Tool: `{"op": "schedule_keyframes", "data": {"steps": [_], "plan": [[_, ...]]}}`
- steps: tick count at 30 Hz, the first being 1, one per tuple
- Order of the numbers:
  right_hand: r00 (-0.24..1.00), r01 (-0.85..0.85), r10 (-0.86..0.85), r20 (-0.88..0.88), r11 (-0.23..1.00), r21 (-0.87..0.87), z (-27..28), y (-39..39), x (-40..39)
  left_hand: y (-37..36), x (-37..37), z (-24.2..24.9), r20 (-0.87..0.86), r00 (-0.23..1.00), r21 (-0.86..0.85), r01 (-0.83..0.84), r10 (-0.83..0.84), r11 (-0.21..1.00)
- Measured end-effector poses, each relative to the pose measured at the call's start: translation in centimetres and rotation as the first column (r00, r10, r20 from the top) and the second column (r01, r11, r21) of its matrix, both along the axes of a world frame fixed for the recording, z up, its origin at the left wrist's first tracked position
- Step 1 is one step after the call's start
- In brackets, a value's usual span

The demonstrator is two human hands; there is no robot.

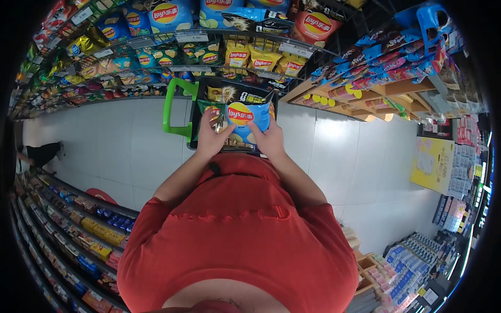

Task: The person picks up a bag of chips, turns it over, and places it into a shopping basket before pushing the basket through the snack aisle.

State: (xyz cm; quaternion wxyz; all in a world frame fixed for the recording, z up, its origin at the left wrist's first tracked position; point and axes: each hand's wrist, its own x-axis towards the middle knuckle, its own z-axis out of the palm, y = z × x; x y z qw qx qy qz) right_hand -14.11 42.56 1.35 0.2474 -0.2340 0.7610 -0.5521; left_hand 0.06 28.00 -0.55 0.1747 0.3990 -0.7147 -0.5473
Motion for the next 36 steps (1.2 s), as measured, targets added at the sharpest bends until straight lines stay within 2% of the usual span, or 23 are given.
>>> {"op": "schedule_keyframes", "data": {"steps": [2, 4, 6, 8, 10, 11, 12, 14, 15, 16, 18, 19, 20, 21, 22, 23, 24, 26, 27, 30, 32, 34, 36], "plan": [[0.999, -0.037, 0.038, -0.015, 0.996, 0.075, 2.6, -1.4, 0.2, -1.0, 0.3, 1.4, -0.063, 0.989, -0.126, 0.125, -0.133, 0.984], [0.997, -0.068, 0.072, -0.022, 0.986, 0.154, 5.2, -2.6, 1.0, -0.8, -0.1, 2.2, -0.142, 0.961, -0.064, 0.229, -0.236, 0.971], [0.901, -0.192, 0.262, -0.345, 0.955, 0.226, 6.8, -3.8, 2.2, -0.8, -0.6, 2.4, -0.344, 0.899, 0.081, 0.317, -0.272, 0.945], [0.878, -0.254, 0.317, -0.357, 0.943, 0.213, 7.1, -3.7, 2.6, -2.0, -0.9, 1.4, -0.475, 0.877, 0.326, 0.250, -0.071, 0.912], [0.838, -0.445, 0.447, -0.313, 0.892, 0.083, 9.9, -3.3, 2.6, -4.2, -0.5, 2.2, -0.480, 0.859, 0.641, 0.205, 0.178, 0.740], [0.880, -0.459, 0.436, -0.187, 0.882, -0.103, 9.5, -3.0, 2.3, -5.1, 0.1, 2.7, -0.551, 0.819, 0.645, 0.293, 0.163, 0.705], [0.881, -0.456, 0.433, -0.188, 0.884, -0.105, 8.7, -2.6, 1.9, -5.7, 0.5, 2.9, -0.551, 0.819, 0.644, 0.296, 0.159, 0.706], [0.946, -0.267, 0.309, 0.095, 0.912, -0.311, 7.0, -2.1, 0.8, -6.7, 1.1, 3.2, -0.550, 0.770, 0.805, 0.384, 0.324, 0.453], [0.981, -0.180, 0.191, 0.019, 0.950, -0.254, 6.7, -2.1, 0.7, -7.0, 1.5, 3.0, -0.530, 0.814, 0.805, 0.397, 0.235, 0.441], [0.982, -0.176, 0.187, 0.020, 0.951, -0.255, 6.0, -2.1, 0.6, -6.9, 1.6, 2.8, -0.530, 0.816, 0.805, 0.398, 0.231, 0.440], [0.947, -0.114, 0.211, 0.243, 0.926, -0.360, 5.3, -2.1, 0.3, -6.8, 1.3, 2.7, -0.750, 0.624, 0.657, 0.740, 0.219, 0.143], [0.948, -0.114, 0.209, 0.239, 0.926, -0.360, 5.5, -1.9, 0.3, -6.3, 0.8, 3.1, -0.788, 0.582, 0.607, 0.788, 0.201, 0.098], [0.890, -0.126, 0.266, 0.371, 0.924, -0.360, 5.8, -1.6, 0.4, -5.9, 0.5, 2.7, -0.790, 0.580, 0.604, 0.791, 0.199, 0.097], [0.810, -0.138, 0.316, 0.494, 0.922, -0.363, 6.1, -1.4, 0.6, -5.5, 0.2, 2.6, -0.758, 0.649, 0.645, 0.727, 0.071, 0.237], [0.811, -0.137, 0.315, 0.492, 0.921, -0.364, 6.0, -1.2, 0.5, -5.0, -0.2, 2.6, -0.695, 0.717, 0.651, 0.656, -0.046, 0.381], [0.823, -0.162, 0.323, 0.468, 0.922, -0.351, 5.7, -1.1, 0.5, -4.1, -0.4, 2.5, -0.530, 0.847, 0.705, 0.459, -0.027, 0.541], [0.833, -0.186, 0.330, 0.444, 0.923, -0.337, 5.6, -1.0, 0.5, -4.3, -0.6, 2.2, -0.531, 0.847, 0.704, 0.461, -0.031, 0.541], [0.851, -0.136, 0.264, 0.454, 0.945, -0.296, 5.5, -0.7, 0.6, -5.2, -0.9, 1.2, -0.357, 0.923, 0.600, 0.346, -0.145, 0.721], [0.864, -0.085, 0.198, 0.462, 0.964, -0.253, 5.5, -0.6, 0.7, -5.5, -0.9, 1.5, -0.354, 0.924, 0.542, 0.327, -0.143, 0.775], [0.927, 0.026, 0.089, 0.364, 0.953, -0.300, 4.6, -0.7, 0.9, -4.8, -0.5, 2.7, -0.447, 0.894, 0.647, 0.350, -0.035, 0.678], [0.920, 0.079, 0.041, 0.389, 0.954, -0.288, 4.6, -0.8, 0.9, -4.2, -0.1, 2.6, -0.475, 0.876, 0.608, 0.393, -0.080, 0.690], [0.910, 0.126, 0.000, 0.414, 0.953, -0.276, 4.2, -0.9, 0.8, -3.1, -0.4, 4.2, -0.372, 0.887, 0.423, 0.424, -0.273, 0.801], [0.928, 0.109, -0.003, 0.374, 0.958, -0.264, 3.3, -0.8, 0.7, -2.3, -0.6, 5.2, -0.353, 0.916, 0.463, 0.346, -0.188, 0.816]]}}
